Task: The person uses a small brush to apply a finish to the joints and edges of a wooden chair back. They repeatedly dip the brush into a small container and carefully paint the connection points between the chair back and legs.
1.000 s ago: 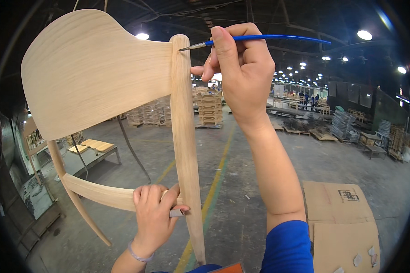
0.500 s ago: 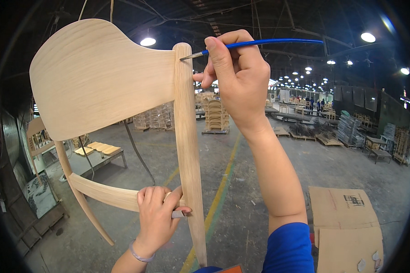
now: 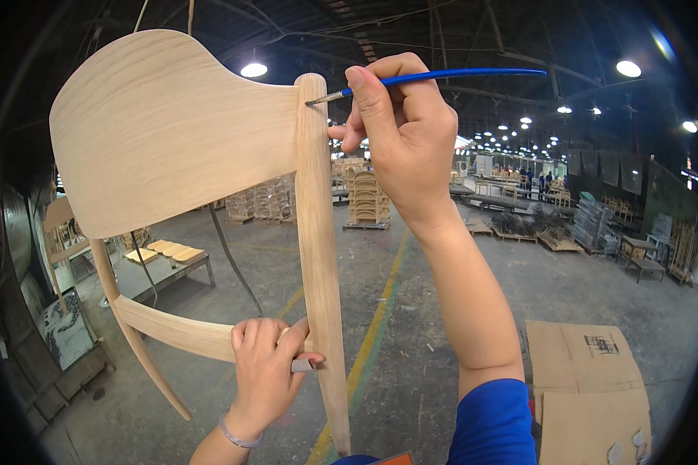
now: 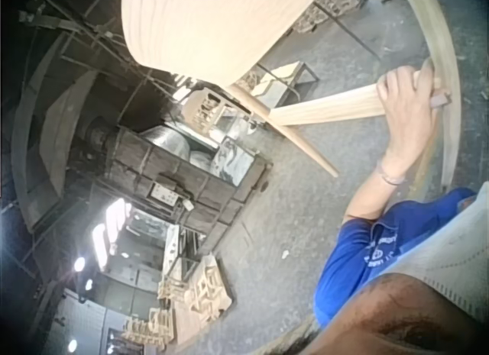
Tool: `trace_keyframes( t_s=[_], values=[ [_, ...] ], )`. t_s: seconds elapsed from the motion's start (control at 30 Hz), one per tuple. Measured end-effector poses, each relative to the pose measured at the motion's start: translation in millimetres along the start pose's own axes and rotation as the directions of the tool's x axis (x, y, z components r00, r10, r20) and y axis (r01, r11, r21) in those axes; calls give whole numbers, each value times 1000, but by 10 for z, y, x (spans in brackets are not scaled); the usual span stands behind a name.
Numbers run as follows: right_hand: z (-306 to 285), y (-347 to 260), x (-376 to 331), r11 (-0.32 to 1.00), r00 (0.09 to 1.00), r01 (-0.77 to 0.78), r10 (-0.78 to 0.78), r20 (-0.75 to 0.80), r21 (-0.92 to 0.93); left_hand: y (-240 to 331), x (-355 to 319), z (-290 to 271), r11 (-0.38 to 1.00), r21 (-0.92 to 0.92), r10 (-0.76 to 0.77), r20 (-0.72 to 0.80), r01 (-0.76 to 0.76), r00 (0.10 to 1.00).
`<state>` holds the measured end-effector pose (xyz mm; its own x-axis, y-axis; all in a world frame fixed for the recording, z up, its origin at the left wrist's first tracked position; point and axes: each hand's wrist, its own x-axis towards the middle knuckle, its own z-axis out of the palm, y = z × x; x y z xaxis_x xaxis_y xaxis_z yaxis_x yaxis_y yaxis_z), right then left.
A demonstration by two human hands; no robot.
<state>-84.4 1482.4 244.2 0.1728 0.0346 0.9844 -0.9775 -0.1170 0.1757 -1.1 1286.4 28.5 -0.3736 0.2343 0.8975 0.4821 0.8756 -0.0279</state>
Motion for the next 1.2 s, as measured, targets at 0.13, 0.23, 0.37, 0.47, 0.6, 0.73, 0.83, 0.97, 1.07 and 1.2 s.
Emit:
trace_keyframes(
  t_s=[0.13,0.23,0.37,0.47,0.6,0.73,0.83,0.97,1.07,1.2],
  values=[
    [-12,24,35,1000,1000,4,-4,-10,-6,3,33,16,1000,22,2,5,-2,1000],
    [-21,38,47,1000,1000,-1,1,-16,-1,23,59,22,1000,26,1,3,-1,1000],
    [10,71,59,999,999,22,-21,-34,27,29,64,23,1000,26,-5,-4,5,1000],
    [24,94,66,998,998,45,-43,-42,46,26,58,30,1000,28,-5,-11,6,1000],
    [43,116,55,997,998,49,-46,-45,56,10,37,35,999,31,-10,-10,10,1000],
    [60,170,39,998,998,55,-54,-35,33,-3,58,42,999,39,-15,-5,16,1000],
    [2,211,85,998,998,57,-56,-36,17,10,104,91,999,43,-20,-1,20,1000],
    [-26,260,94,997,997,72,-71,-37,20,29,140,117,999,42,-24,0,24,1000],
    [-20,278,82,997,997,72,-70,-45,32,23,138,122,999,44,-27,4,27,1000],
    [-5,290,69,996,996,65,-62,-64,56,16,134,129,996,82,-30,21,28,999]
  ],
)
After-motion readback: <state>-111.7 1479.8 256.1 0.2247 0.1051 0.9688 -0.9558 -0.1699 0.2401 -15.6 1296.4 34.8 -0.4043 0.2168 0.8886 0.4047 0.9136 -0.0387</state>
